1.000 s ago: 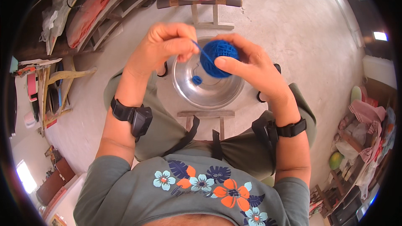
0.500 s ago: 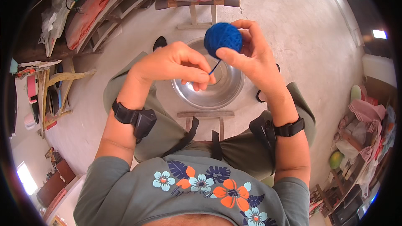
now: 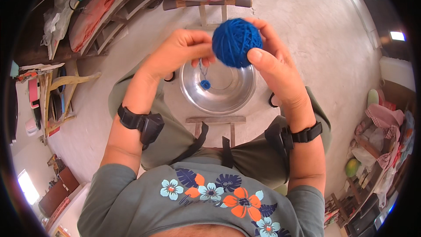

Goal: The person winds a length of blue yarn around their fingers and then onto a growing ball by hand over a metal bowl.

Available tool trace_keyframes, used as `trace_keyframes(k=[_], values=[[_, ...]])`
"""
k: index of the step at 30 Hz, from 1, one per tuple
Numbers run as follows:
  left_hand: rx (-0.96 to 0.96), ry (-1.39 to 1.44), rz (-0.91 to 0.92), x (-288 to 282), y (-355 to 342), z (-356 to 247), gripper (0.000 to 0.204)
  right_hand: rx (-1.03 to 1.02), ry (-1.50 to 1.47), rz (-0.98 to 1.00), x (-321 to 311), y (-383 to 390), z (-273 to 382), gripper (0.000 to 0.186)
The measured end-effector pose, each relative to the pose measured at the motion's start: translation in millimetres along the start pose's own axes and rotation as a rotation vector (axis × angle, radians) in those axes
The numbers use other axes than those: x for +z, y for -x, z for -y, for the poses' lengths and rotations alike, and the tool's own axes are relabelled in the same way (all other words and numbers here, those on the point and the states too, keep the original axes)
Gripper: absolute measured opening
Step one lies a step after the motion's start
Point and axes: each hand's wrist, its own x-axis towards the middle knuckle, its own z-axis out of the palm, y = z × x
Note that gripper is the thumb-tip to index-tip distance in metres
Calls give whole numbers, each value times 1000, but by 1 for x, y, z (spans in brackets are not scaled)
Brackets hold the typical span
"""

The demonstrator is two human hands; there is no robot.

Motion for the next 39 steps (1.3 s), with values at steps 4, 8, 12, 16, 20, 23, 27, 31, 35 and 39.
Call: trace_keyframes(k=[4, 8, 12, 16, 20, 23, 27, 31, 35, 39], values=[[-117, -157, 342, 6, 7, -2, 21, -79, 64, -142, 0, -6, -2, 57], [-77, -57, 453, 0, 16, -17, 14, 40, 495, -127, -1, -4, -7, 55], [132, 91, 312, -10, 15, -17, 12, 213, 348, 44, 4, -1, 1, 48], [98, -13, -8, -5, 2, -1, 13, 191, 175, 120, 3, 3, 6, 55], [-46, -24, 126, 3, 2, 4, 19, 38, 47, -23, 5, -1, 3, 62], [-141, -149, 334, 7, 5, 1, 23, -51, 100, -151, 4, -3, -2, 60], [-96, -87, 493, 1, 16, -12, 20, 51, 358, -117, 0, -4, -2, 58], [165, 111, 306, -10, 15, -12, 11, 186, 342, 41, 2, -3, 0, 54], [166, 30, 49, -4, 5, -5, 12, 226, 225, 139, 3, 2, 6, 59], [23, 65, 4, 1, 1, 2, 16, 56, 73, -8, 0, -2, 2, 68]])
